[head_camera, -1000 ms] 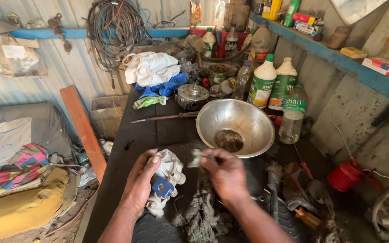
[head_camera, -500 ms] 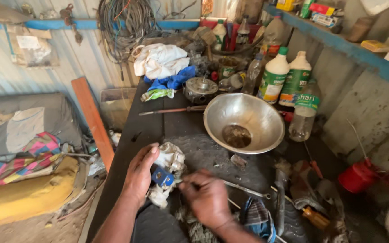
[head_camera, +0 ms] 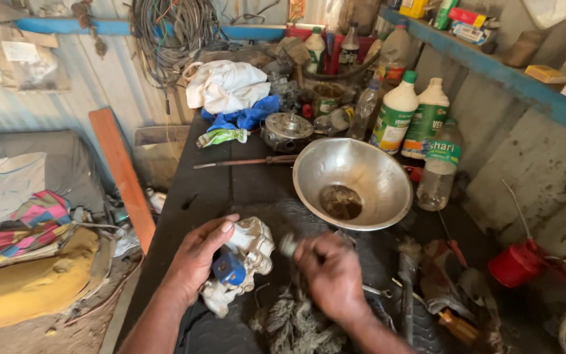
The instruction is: The person disassembles and cleans a mechanical component on a workbench. They remove internal parts, wipe them with a cloth, and use a screwdriver to probe the housing before beginning reassembly.
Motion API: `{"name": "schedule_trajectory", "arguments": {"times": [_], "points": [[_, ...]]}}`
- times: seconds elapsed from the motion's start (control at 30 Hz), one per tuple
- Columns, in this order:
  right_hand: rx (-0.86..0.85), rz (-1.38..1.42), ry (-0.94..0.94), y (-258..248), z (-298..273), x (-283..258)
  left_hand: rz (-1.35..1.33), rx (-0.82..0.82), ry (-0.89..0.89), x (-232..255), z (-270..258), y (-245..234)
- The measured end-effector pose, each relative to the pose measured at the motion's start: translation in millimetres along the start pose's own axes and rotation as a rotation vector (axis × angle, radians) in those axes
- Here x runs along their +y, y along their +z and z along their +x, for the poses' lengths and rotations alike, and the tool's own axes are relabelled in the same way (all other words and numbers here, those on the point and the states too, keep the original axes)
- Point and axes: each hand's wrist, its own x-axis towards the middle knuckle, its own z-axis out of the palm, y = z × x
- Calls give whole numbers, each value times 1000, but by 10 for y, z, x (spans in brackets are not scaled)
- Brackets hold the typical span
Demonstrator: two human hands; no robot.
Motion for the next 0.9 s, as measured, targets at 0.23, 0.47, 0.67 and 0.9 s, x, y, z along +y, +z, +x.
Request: {"name": "schedule_trajectory", "arguments": {"times": [0.23,0.47,0.67,0.9], "points": [[52,31,-100,369,195,46,90,-24,19,28,159,-30],[5,224,254,312,476,115,60,-36,-3,-17,178,-54],[21,109,-166,237,-70,-95,40,-15,-42,-11,144,-47],[60,69,-244,245,-32,-374,28,-35,-7,3,48,-37]]}}
